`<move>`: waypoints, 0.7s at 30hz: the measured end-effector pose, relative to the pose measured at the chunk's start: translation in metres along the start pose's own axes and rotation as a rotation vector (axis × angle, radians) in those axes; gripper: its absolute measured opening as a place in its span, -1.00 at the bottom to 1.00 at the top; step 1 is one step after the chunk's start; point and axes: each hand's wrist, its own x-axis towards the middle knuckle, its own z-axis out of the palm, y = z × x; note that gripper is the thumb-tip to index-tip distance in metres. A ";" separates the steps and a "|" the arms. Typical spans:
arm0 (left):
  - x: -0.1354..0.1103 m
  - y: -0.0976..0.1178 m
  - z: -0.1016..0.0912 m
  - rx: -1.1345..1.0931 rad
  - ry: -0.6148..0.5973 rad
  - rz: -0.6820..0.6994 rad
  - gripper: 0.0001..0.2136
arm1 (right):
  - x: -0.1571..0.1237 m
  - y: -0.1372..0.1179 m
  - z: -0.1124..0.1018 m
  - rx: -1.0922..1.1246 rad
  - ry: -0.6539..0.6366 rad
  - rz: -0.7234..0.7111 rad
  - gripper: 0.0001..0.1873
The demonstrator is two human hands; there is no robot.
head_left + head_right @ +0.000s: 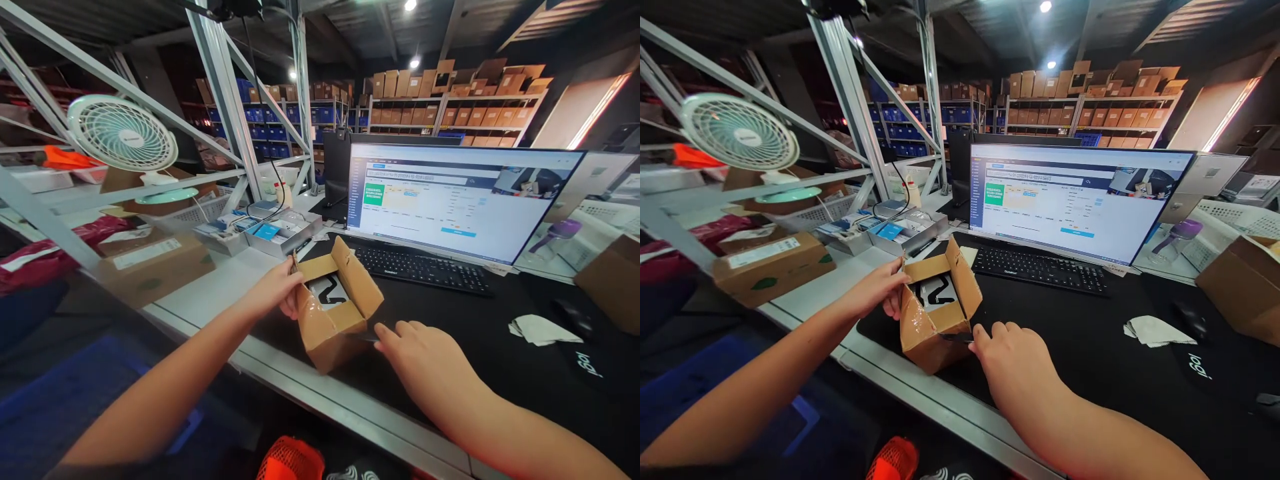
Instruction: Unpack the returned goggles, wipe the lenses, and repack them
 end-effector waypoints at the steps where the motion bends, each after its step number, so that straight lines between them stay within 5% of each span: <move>1: 0.000 -0.001 0.000 -0.012 -0.002 0.006 -0.36 | 0.000 0.000 0.001 0.002 -0.001 0.002 -0.79; 10: -0.005 -0.004 0.000 -0.088 0.002 0.040 -0.37 | -0.001 0.000 0.004 0.030 0.001 0.004 -0.79; 17: 0.003 0.005 0.007 0.018 0.012 -0.008 -0.40 | 0.000 0.009 -0.002 -0.023 0.182 -0.131 -0.76; 21: 0.005 0.004 0.005 0.013 0.010 -0.005 -0.40 | 0.006 0.006 -0.003 -0.018 0.124 -0.138 -0.77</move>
